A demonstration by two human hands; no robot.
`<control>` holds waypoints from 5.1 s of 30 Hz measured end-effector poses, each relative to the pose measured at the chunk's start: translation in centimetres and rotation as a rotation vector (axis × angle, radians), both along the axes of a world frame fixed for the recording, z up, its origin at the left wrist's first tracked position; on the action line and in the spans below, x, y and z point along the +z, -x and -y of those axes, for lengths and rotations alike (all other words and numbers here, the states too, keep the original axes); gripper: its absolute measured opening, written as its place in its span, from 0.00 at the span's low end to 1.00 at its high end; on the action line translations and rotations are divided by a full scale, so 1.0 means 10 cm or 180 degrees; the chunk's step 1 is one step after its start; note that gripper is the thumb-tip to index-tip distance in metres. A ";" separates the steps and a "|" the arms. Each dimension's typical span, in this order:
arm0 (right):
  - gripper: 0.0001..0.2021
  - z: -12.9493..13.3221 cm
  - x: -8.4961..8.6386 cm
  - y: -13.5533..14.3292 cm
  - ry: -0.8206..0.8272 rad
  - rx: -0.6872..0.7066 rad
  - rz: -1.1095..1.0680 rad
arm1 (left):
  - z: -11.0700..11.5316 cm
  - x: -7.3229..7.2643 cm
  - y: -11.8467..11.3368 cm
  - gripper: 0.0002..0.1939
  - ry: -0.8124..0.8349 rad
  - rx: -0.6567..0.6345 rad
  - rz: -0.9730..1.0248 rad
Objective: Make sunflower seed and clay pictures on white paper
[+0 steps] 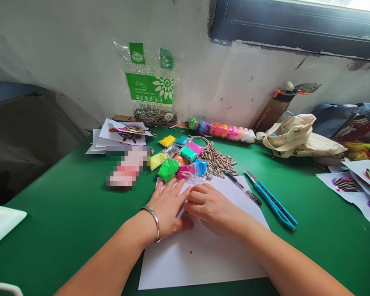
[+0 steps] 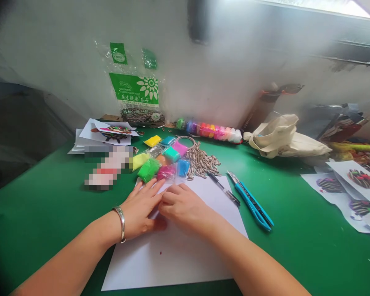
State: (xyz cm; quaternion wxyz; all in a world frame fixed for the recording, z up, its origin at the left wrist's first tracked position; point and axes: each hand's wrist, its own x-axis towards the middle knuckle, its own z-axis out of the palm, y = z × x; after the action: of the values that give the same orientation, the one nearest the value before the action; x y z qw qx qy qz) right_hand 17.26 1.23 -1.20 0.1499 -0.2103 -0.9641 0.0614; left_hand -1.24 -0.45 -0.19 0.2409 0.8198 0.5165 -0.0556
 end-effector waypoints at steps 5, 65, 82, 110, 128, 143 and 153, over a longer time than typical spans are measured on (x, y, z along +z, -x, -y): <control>0.08 0.01 0.01 -0.04 0.0187 -0.0132 -0.0270 | 0.00 -0.04 0.01 0.43 -0.0037 -0.0007 0.0024; 0.17 0.40 -0.08 -0.29 0.0005 -0.0761 0.0171 | 0.00 -0.01 0.01 0.45 -0.0024 -0.0076 -0.0028; 0.19 0.41 -0.08 -0.34 0.0200 -0.0897 0.0264 | 0.01 0.01 0.01 0.45 -0.0007 -0.0069 -0.0061; 0.22 0.41 -0.10 -0.26 0.0348 -0.0961 0.0471 | 0.02 0.00 0.01 0.45 -0.0085 -0.0094 -0.0147; 0.25 0.41 -0.14 -0.26 0.0355 -0.0925 0.0556 | 0.02 -0.09 0.03 0.44 -0.0171 -0.0075 -0.0054; 0.20 0.43 -0.11 -0.22 0.0291 -0.0785 0.0280 | 0.02 -0.01 0.01 0.43 -0.0174 -0.0098 -0.0151; 0.22 0.44 -0.08 -0.24 0.0259 -0.0796 0.0336 | 0.01 -0.05 0.02 0.44 -0.0164 -0.0111 -0.0084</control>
State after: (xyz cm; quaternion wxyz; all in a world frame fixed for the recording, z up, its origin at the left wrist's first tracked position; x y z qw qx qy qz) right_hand 19.67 -3.14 -1.98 0.0969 -0.3377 -0.9336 0.0701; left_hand -1.48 -0.52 -0.69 0.2118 0.8338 0.5065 -0.0573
